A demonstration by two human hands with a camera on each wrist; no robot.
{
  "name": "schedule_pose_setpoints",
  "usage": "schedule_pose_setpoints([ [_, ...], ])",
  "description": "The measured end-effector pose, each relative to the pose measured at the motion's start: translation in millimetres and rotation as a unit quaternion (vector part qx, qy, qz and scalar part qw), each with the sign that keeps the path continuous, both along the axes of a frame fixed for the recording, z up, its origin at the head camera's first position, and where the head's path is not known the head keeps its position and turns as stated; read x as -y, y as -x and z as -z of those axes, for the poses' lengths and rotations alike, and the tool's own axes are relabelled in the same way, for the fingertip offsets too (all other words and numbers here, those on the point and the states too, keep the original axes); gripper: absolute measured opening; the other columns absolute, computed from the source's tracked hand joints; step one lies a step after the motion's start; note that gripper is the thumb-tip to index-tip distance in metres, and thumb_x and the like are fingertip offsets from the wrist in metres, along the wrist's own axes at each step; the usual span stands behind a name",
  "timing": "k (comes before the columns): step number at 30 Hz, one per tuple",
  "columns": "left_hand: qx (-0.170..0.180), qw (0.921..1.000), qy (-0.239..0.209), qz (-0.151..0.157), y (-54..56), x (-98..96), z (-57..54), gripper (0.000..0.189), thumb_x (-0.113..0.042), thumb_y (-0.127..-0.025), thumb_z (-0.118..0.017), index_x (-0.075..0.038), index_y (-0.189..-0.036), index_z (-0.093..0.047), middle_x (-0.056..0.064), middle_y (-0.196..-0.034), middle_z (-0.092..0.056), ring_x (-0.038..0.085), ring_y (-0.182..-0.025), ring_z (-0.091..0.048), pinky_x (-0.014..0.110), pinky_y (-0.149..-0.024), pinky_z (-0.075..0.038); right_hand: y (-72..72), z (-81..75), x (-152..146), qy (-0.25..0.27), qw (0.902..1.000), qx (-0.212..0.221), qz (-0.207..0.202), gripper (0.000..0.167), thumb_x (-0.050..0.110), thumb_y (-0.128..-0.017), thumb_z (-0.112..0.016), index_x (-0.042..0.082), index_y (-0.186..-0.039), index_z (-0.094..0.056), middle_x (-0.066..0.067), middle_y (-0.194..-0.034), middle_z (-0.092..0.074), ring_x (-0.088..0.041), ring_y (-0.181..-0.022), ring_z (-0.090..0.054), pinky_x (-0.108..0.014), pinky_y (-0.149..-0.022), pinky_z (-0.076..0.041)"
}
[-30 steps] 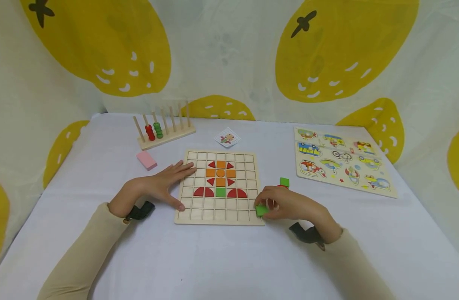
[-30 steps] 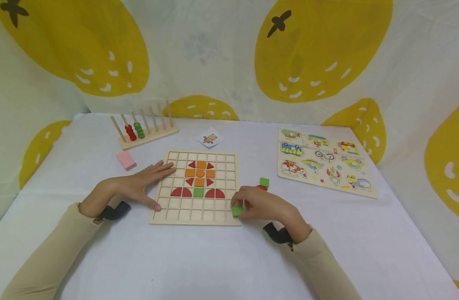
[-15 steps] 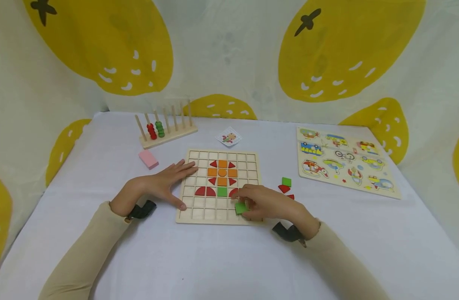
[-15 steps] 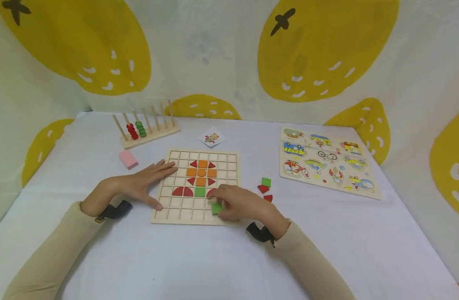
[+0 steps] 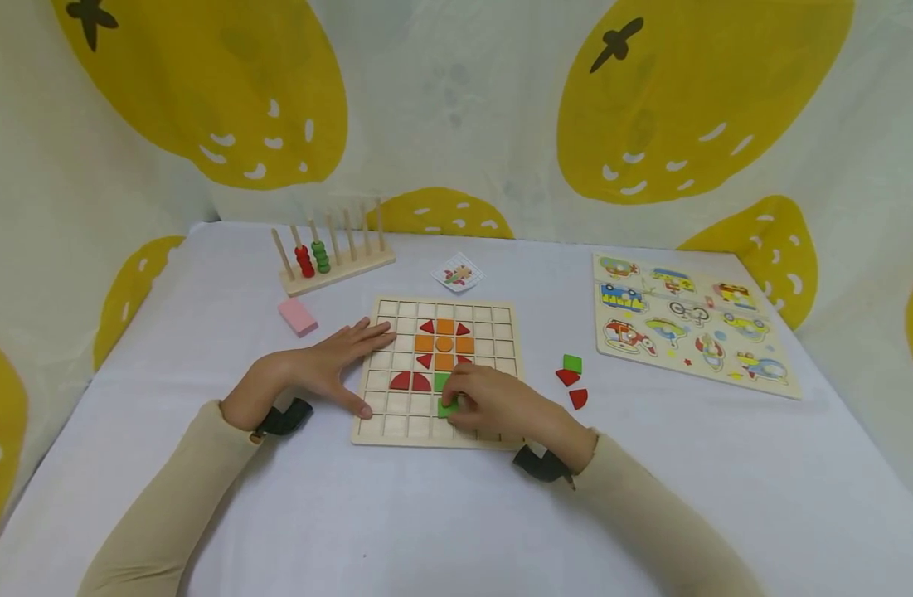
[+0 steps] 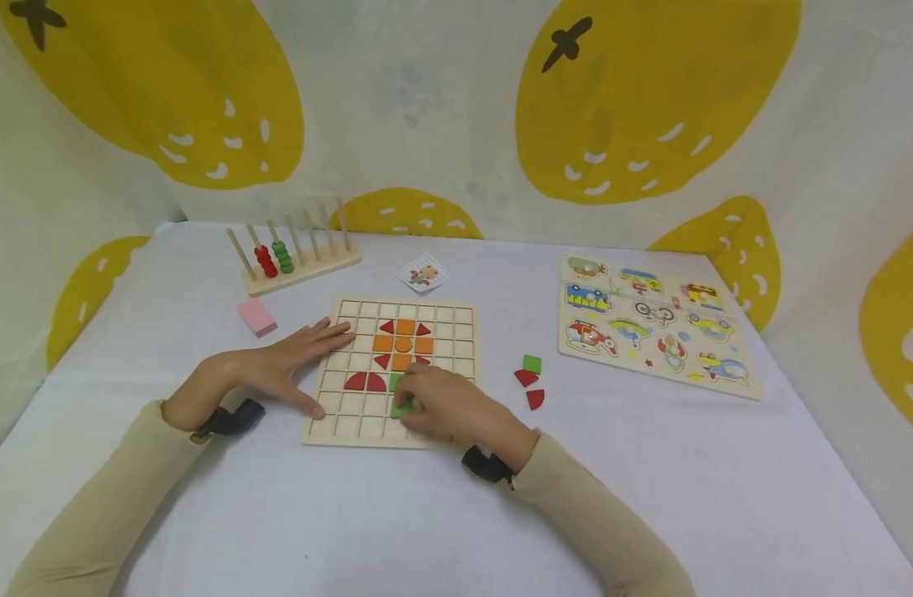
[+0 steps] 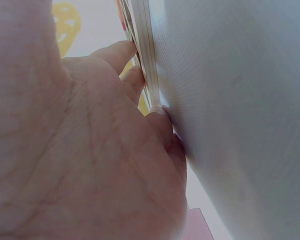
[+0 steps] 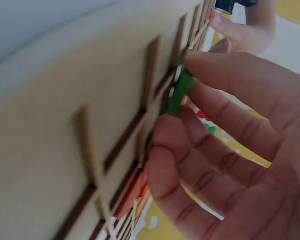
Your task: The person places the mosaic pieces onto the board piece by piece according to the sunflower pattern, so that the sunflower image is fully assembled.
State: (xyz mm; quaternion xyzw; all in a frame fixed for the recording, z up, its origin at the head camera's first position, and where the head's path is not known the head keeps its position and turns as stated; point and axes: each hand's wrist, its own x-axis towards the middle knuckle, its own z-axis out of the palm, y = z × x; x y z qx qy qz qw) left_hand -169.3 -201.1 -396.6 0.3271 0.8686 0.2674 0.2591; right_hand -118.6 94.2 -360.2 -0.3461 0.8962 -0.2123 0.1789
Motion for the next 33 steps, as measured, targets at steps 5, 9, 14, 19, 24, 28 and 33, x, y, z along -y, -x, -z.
schedule_pose_setpoints([
  [5,-0.002,1.0,0.0,0.0,-1.1,0.6,-0.9,0.114,-0.047,-0.073,-0.082,-0.012,-0.158,-0.014,0.012,-0.164,-0.002,0.037,-0.149,0.01,0.058,-0.118,0.003,0.0,2.7,3,0.001,0.9999,-0.003,0.012,0.009,0.014,-0.088,-0.072,0.012,-0.097,-0.071,0.001,-0.099,-0.062,-0.015,-0.085,-0.053,-0.026,-0.075,-0.048],
  [9,0.0,1.0,-0.007,0.0,-1.1,0.1,-1.6,0.114,-0.046,-0.074,-0.083,-0.01,-0.157,-0.014,0.014,-0.164,-0.002,0.039,-0.148,0.01,0.06,-0.117,0.003,-1.5,5.7,5,0.01,0.9998,-0.01,0.014,0.01,0.013,-0.09,-0.07,0.01,-0.099,-0.071,0.0,-0.102,-0.062,-0.015,-0.091,-0.055,-0.029,-0.082,-0.052],
  [14,-0.004,1.0,-0.008,0.001,-1.2,-0.3,-1.5,0.114,-0.045,-0.074,-0.083,-0.009,-0.157,-0.014,0.014,-0.164,-0.003,0.039,-0.148,0.009,0.06,-0.117,0.002,-3.4,6.5,6,0.006,0.9997,-0.007,0.023,0.012,0.014,-0.09,-0.07,0.01,-0.101,-0.071,0.0,-0.103,-0.062,-0.015,-0.094,-0.056,-0.031,-0.086,-0.052],
  [19,-0.004,1.0,-0.009,0.0,-2.0,-0.8,-1.9,0.113,-0.045,-0.074,-0.083,-0.009,-0.157,-0.015,0.015,-0.164,-0.003,0.039,-0.148,0.009,0.06,-0.117,0.003,-3.0,7.1,5,-0.002,0.9997,-0.002,0.024,0.017,0.017,-0.09,-0.07,0.01,-0.105,-0.071,0.001,-0.106,-0.062,-0.015,-0.096,-0.057,-0.03,-0.086,-0.053],
  [24,0.0,0.9999,-0.011,0.0,-3.3,-1.4,-2.9,0.113,-0.044,-0.074,-0.083,-0.008,-0.157,-0.015,0.015,-0.164,-0.003,0.04,-0.148,0.009,0.06,-0.117,0.003,-3.8,5.6,0,-0.006,0.9992,0.005,0.039,0.019,0.022,-0.091,-0.069,0.014,-0.109,-0.07,0.004,-0.109,-0.061,-0.015,-0.102,-0.057,-0.031,-0.089,-0.052],
  [28,-0.002,1.0,-0.009,-0.001,-3.7,-1.3,-3.4,0.114,-0.044,-0.074,-0.083,-0.007,-0.157,-0.015,0.015,-0.164,-0.004,0.04,-0.148,0.009,0.06,-0.117,0.002,-3.9,3.0,-7,0.003,0.9985,0.006,0.054,0.017,0.021,-0.091,-0.068,0.016,-0.106,-0.071,0.005,-0.107,-0.06,-0.014,-0.099,-0.055,-0.03,-0.088,-0.051],
  [33,-0.003,1.0,-0.008,0.001,-3.4,-0.9,-2.8,0.114,-0.044,-0.074,-0.083,-0.008,-0.157,-0.014,0.015,-0.164,-0.003,0.04,-0.148,0.009,0.06,-0.117,0.002,-1.5,0.4,-18,0.009,0.9985,-0.018,0.05,0.014,0.019,-0.091,-0.069,0.013,-0.103,-0.072,0.001,-0.106,-0.062,-0.016,-0.095,-0.056,-0.029,-0.081,-0.051],
])
